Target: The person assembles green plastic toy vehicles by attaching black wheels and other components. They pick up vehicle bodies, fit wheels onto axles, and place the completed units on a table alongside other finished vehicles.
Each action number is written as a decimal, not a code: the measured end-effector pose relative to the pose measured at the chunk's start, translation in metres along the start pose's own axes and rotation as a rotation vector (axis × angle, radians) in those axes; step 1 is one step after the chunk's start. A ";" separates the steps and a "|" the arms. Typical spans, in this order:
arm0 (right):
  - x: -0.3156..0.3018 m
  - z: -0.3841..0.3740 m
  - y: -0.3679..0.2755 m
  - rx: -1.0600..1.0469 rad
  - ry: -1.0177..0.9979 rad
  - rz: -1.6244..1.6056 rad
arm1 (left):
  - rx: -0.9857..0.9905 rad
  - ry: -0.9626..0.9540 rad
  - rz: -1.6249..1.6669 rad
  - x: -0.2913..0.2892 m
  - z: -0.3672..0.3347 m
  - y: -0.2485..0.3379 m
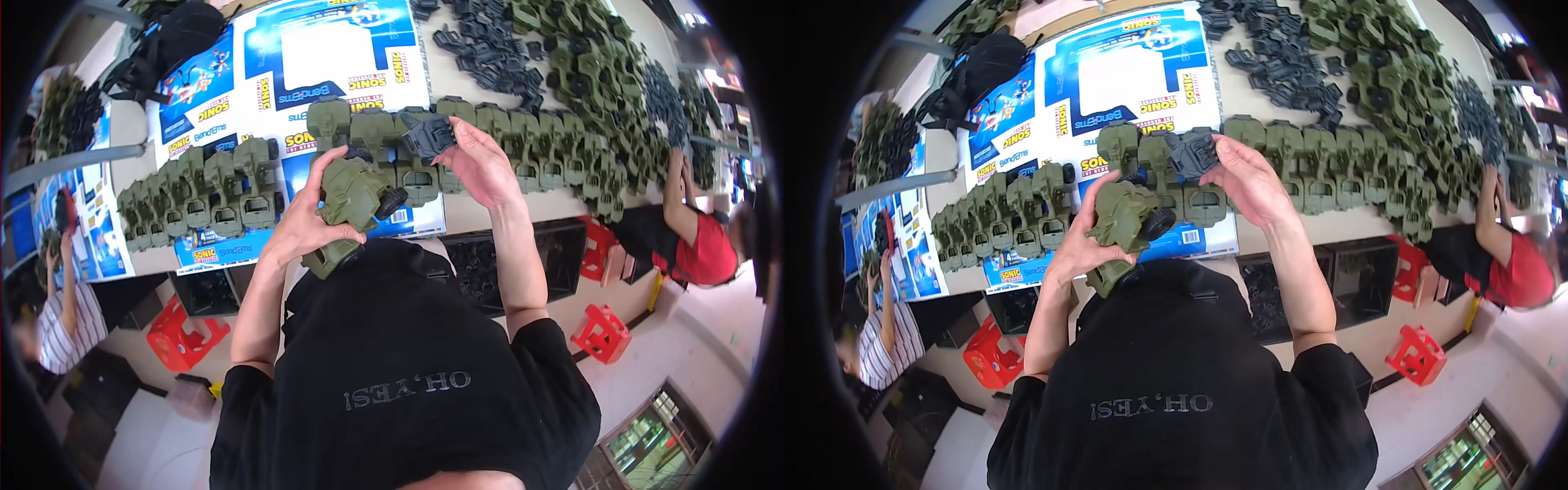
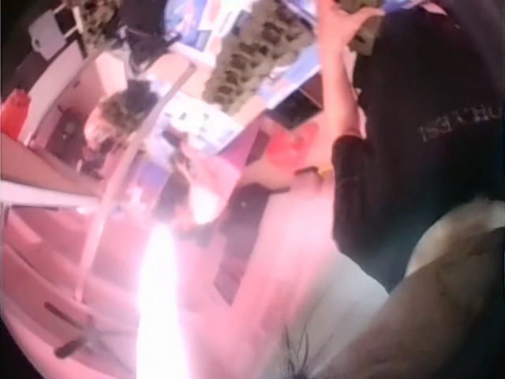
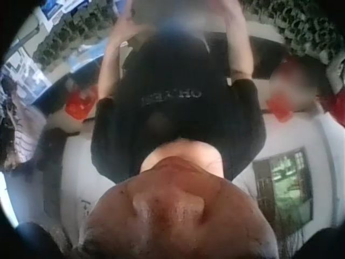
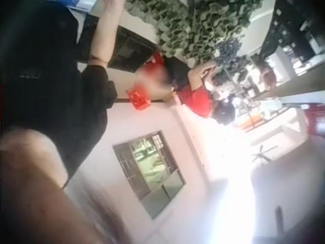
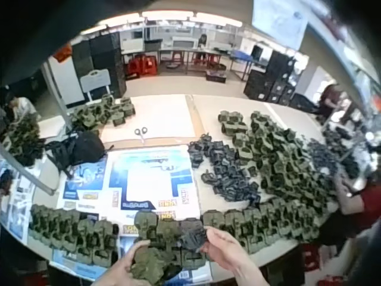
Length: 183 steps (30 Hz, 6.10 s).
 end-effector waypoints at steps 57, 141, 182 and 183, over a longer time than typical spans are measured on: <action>0.045 0.026 0.021 -0.101 -0.173 0.772 | -0.167 -0.164 -0.060 0.012 0.008 0.025; 0.081 0.039 0.038 0.158 -0.071 0.595 | 0.022 -0.432 -0.128 0.053 0.021 0.027; -0.223 0.184 -0.206 -0.640 1.166 1.437 | -0.328 0.227 0.051 0.040 -0.066 -0.058; -0.246 0.200 -0.214 -0.617 1.215 1.449 | -0.374 0.227 0.068 0.036 -0.056 -0.066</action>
Point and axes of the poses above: each hand's wrist, its own z-axis away from the middle knuckle, its own x-axis out of the palm, y = z × x, the point moved 8 cm from there along -z, towards the middle knuckle, and after that the axes turned 6 degrees about -z, right-handed, at the moved point
